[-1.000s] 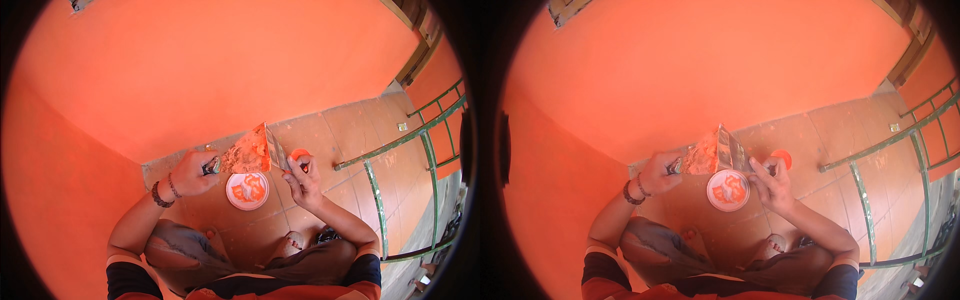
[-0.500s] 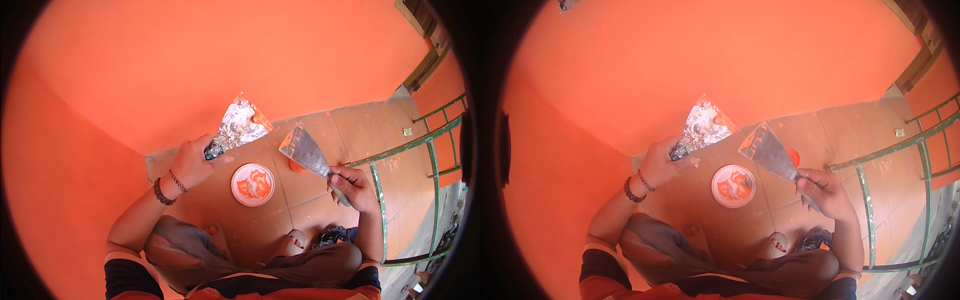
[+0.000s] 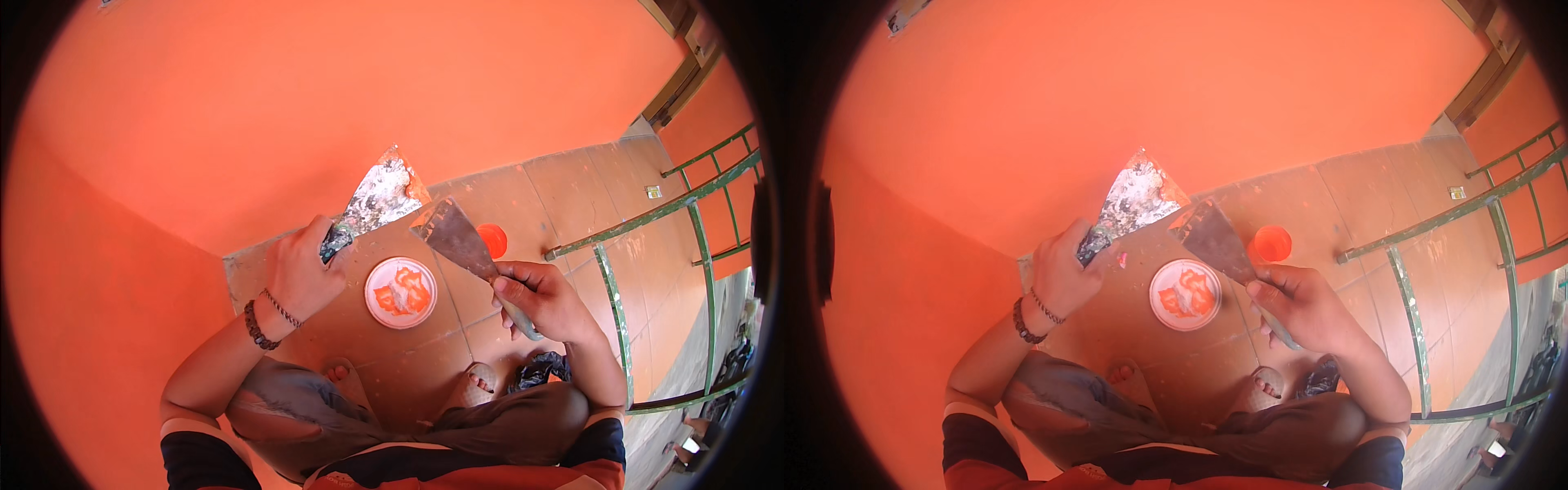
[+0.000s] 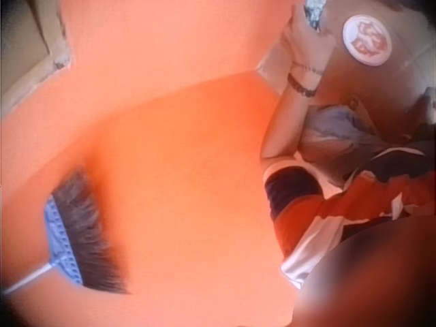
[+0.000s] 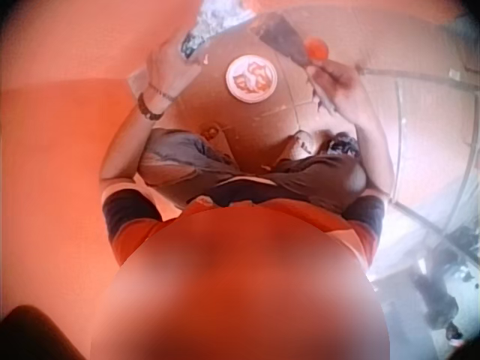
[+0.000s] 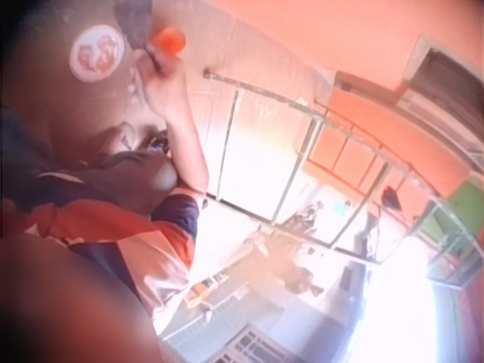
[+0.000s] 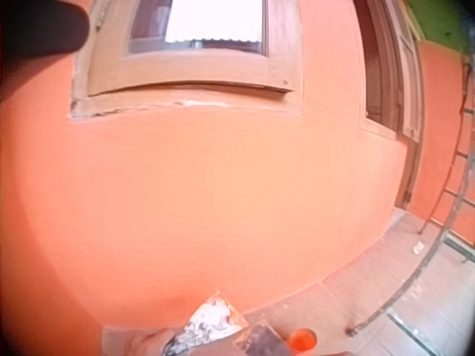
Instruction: The person scoops orange plaster from a container using a small trowel and applies it to the wall around a window frame with a larger trowel. They repeatedly smooth the surface to fill gaps and create an even finish.
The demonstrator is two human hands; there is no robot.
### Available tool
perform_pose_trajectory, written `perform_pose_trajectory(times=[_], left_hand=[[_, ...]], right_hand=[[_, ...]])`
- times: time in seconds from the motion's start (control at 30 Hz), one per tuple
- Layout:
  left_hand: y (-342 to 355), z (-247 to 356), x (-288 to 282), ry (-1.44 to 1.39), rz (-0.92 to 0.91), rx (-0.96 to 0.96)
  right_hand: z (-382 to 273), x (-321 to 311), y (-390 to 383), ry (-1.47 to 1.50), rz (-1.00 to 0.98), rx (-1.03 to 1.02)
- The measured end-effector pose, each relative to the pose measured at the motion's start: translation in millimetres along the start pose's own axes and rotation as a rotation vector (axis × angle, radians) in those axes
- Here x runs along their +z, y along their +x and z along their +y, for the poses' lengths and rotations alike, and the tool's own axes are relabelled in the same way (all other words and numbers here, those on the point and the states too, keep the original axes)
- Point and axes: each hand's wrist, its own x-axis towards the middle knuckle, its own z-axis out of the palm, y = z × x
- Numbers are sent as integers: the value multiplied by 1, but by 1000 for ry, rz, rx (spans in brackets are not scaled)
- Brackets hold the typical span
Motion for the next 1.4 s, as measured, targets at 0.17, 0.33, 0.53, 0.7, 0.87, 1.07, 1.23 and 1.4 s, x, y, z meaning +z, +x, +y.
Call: perform_pose_trajectory(times=[0.17,0.33,0.53,0.7,0.87,1.07,1.23,1.4], left_hand=[[-2,7,1,49,-16,53],[-4,8,1,91,-47,90],[-4,11,1,137,-23,137],[-5,14,2,157,-6,152],[-8,16,4,159,-33,168],[-8,15,6,178,-25,177],[-5,10,7,191,24,220],[-1,4,6,182,69,266]], right_hand=[[-2,0,-2,44,11,26],[0,-2,-3,69,21,27],[-4,-2,-7,115,15,21],[-9,-1,-7,182,9,34],[-11,0,-8,192,8,32],[-11,-1,-12,205,25,13],[-10,-3,-14,233,37,3],[-10,-7,-18,249,15,-64]])
